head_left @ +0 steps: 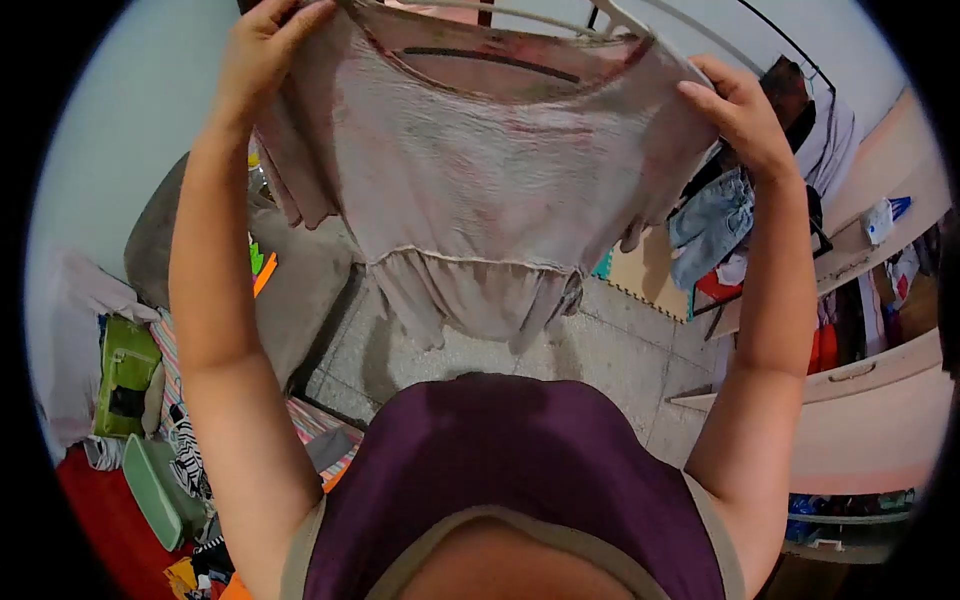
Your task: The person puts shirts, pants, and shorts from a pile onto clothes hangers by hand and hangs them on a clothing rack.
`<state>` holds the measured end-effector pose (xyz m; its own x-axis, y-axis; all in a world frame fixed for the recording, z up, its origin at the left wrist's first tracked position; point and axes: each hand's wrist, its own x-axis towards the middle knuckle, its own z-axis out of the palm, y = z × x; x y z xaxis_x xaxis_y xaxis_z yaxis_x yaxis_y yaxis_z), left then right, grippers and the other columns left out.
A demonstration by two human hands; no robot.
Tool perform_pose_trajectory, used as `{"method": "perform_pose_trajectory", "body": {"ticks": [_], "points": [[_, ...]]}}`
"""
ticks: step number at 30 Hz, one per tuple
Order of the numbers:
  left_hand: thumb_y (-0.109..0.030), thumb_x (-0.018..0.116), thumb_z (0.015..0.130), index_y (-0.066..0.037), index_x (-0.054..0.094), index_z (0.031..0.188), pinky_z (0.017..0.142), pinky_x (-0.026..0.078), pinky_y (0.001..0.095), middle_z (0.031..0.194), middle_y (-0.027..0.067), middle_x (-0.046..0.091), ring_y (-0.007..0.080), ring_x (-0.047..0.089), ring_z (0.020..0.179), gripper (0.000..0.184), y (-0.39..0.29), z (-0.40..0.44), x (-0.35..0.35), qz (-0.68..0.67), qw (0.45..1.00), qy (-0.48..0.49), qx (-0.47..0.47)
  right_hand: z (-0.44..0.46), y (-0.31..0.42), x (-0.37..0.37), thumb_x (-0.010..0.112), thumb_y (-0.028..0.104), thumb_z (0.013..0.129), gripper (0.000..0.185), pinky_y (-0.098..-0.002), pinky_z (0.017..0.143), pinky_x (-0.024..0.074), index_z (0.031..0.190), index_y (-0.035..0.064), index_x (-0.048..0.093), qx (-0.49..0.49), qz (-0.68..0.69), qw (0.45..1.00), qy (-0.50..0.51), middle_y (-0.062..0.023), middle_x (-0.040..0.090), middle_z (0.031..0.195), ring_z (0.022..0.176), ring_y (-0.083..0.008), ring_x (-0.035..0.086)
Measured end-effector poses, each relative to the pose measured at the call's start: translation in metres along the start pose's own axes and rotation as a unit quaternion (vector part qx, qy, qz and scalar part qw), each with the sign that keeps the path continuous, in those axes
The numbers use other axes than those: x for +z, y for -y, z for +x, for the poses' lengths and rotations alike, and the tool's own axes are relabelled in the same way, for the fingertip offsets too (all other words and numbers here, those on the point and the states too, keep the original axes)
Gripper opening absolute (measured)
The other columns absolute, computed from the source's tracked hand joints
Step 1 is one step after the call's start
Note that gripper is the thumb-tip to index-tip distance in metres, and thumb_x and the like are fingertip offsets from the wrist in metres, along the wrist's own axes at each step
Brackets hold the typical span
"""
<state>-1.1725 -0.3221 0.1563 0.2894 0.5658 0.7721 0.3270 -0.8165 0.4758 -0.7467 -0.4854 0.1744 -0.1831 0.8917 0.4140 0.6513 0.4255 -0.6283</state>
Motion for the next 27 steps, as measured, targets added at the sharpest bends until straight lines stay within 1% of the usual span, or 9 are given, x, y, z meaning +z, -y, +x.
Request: {"method": "perform_pose_trajectory", "body": {"ticks": [2,3,7,10,13,16,19,24,27], "points": [[-0.021,0.058,0.088,-0.004,0.062,0.097,0.076,0.039,0.018,0.088,-0.0054,0.058,0.0044,0.05,0.084,0.019,0.0,0.007,0.003,-0.006,1.0,0.001,0.004,-0.008,-0.007,-0.013,0.06,0.03,0.084,0.032,-0.0231,0.072,0.0416,0.101,0.0031,0.06,0.0,0.043,0.999,0.009,0.0031,0.058,0.086,0.08,-0.0072,0.051],[-0.021,0.058,0.088,-0.004,0.062,0.099,0.077,0.039,0.0181,0.089,-0.0048,0.059,0.0045,0.05,0.085,0.021,-0.002,0.011,0.006,0.011,1.0,0.002,-0.025,-0.012,-0.008,-0.019,0.058,0.029,0.085,0.032,-0.0233,0.075,0.0417,0.103,0.0022,0.06,0.021,0.078,0.996,0.029,0.0019,0.059,0.09,0.084,-0.0078,0.052],[-0.021,0.057,0.088,-0.005,0.062,0.101,0.078,0.04,0.0183,0.09,-0.0049,0.059,0.0042,0.051,0.086,0.021,0.016,0.031,0.023,-0.082,0.996,0.037,0.004,-0.018,0.004,-0.027,0.055,0.029,0.087,0.033,-0.0212,0.078,0.0404,0.103,0.0007,0.06,-0.035,0.19,0.98,0.054,0.0007,0.06,0.091,0.086,-0.0076,0.053],[-0.021,0.057,0.088,-0.005,0.061,0.102,0.078,0.04,0.0182,0.091,-0.0047,0.06,0.004,0.051,0.086,0.022,0.015,0.042,0.036,-0.095,0.995,0.025,0.004,-0.018,0.008,-0.024,0.055,0.026,0.089,0.03,-0.0205,0.078,0.0399,0.103,0.0003,0.06,-0.019,0.146,0.989,0.022,0.0013,0.059,0.09,0.085,-0.0064,0.053],[-0.02,0.057,0.088,-0.004,0.061,0.103,0.078,0.04,0.0179,0.092,-0.0044,0.059,0.0041,0.051,0.087,0.022,0.012,0.049,0.048,-0.061,0.998,0.017,-0.009,-0.02,0.0,-0.026,0.054,0.021,0.089,0.026,-0.0208,0.076,0.0404,0.103,-0.0006,0.059,-0.011,0.147,0.984,-0.104,0.0019,0.059,0.088,0.084,-0.0055,0.052],[-0.02,0.058,0.088,-0.003,0.06,0.103,0.078,0.04,0.0179,0.093,-0.0042,0.059,0.0043,0.051,0.087,0.023,0.024,0.058,0.058,-0.081,0.996,0.013,0.016,-0.022,0.016,-0.029,0.058,0.02,0.086,0.027,-0.0207,0.076,0.0407,0.103,-0.001,0.059,-0.002,0.177,0.982,-0.059,0.0015,0.059,0.09,0.085,-0.0061,0.052],[-0.019,0.057,0.088,-0.003,0.06,0.103,0.079,0.039,0.0179,0.092,-0.0043,0.059,0.0044,0.051,0.087,0.022,0.041,0.067,0.065,-0.129,0.991,-0.001,0.032,-0.023,0.045,-0.023,0.059,0.021,0.085,0.029,-0.0205,0.078,0.0413,0.105,-0.0011,0.059,-0.024,0.097,0.995,0.009,-0.0002,0.06,0.093,0.086,-0.007,0.053],[-0.018,0.058,0.088,-0.003,0.061,0.103,0.081,0.038,0.0183,0.093,-0.0036,0.06,0.0049,0.051,0.088,0.022,0.043,0.069,0.068,-0.164,0.986,0.015,0.009,-0.02,0.043,-0.021,0.059,0.017,0.084,0.031,-0.0212,0.076,0.0433,0.108,-0.0025,0.057,0.006,0.156,0.987,-0.033,-0.0036,0.061,0.098,0.087,-0.0082,0.055],[-0.024,0.056,0.089,-0.003,0.055,0.116,0.089,0.037,0.0215,0.108,0.0024,0.058,0.0107,0.051,0.1,0.034,0.061,0.074,0.069,-0.079,0.997,-0.002,0.015,-0.017,0.055,-0.011,0.06,0.016,0.082,0.031,-0.0225,0.076,0.044,0.107,-0.0023,0.058,0.036,0.177,0.979,-0.097,-0.0044,0.061,0.098,0.088,-0.0092,0.056]]}}
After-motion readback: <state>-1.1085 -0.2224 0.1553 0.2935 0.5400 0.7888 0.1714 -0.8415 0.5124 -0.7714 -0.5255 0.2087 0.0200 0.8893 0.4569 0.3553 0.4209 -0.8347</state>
